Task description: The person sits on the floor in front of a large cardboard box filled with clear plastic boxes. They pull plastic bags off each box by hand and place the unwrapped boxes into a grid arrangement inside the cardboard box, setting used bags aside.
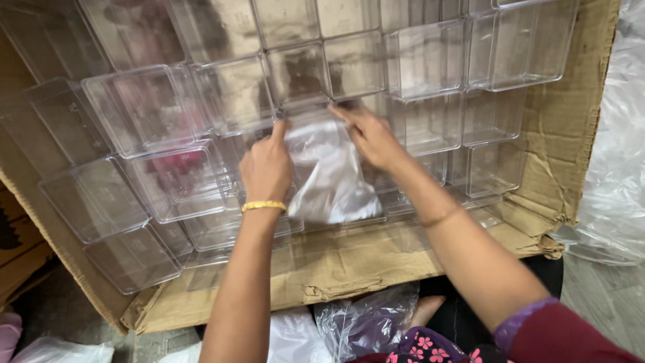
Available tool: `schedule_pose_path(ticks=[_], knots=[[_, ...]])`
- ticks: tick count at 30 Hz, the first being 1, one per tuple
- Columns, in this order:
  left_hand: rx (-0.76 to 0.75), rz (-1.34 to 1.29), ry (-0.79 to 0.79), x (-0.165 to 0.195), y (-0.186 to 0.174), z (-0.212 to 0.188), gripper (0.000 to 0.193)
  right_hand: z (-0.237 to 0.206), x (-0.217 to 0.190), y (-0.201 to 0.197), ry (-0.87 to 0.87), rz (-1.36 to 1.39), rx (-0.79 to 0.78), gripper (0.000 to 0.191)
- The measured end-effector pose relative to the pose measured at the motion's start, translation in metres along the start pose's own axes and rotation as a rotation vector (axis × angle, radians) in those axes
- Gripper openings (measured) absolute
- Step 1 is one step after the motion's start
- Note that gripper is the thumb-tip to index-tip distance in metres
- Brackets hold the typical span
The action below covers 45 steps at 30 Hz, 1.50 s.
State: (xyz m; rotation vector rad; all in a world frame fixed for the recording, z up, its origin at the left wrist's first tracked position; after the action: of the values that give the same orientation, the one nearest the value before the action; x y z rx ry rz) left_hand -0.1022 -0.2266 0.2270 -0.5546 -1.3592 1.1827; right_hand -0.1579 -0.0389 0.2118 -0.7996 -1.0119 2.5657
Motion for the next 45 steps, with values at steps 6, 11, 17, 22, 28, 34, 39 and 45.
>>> schedule_pose_path(ticks=[6,11,17,22,28,34,39,45], knots=[[-0.192,-0.375,-0.094,-0.007,0.036,-0.012,0.047,-0.081,0.009,-0.007,0.472,0.4,0.192,0.043],[-0.383,-0.84,-0.124,0.006,0.076,-0.013,0.026,-0.09,-0.001,-0.031,0.256,0.433,0.419,0.046],[-0.303,-1.15,-0.207,0.001,0.092,-0.026,0.032,-0.101,-0.001,-0.04,0.382,0.436,0.453,0.048],[-0.131,-1.039,-0.105,0.009,0.081,-0.051,0.034,-0.115,-0.033,-0.068,0.411,0.142,0.414,0.047],[-0.215,-1.136,-0.219,0.001,0.117,-0.054,0.029,-0.129,-0.041,-0.074,0.363,0.179,0.425,0.042],[-0.441,-1.526,-0.277,-0.023,0.177,-0.049,0.03,-0.143,-0.003,-0.037,0.53,0.651,0.409,0.038],[-0.376,-1.576,-0.352,-0.043,0.211,-0.042,0.027,-0.133,-0.015,-0.034,0.405,0.474,0.243,0.038],[-0.395,-1.548,-0.328,-0.041,0.203,-0.043,0.027,-0.125,-0.036,-0.042,0.215,0.383,0.016,0.06]])
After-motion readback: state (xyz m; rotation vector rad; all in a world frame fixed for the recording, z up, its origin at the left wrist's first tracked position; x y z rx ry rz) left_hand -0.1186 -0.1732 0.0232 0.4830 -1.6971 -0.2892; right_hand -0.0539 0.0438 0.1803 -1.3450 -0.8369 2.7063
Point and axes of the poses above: each hand's wrist, its own z-axis towards the middle knuckle, its own y-axis out of the palm, x = y × z, the point moved 10 cm from there along z, towards the middle knuckle, and after that the axes turned 13 degrees about -y, right-handed, at the moved point
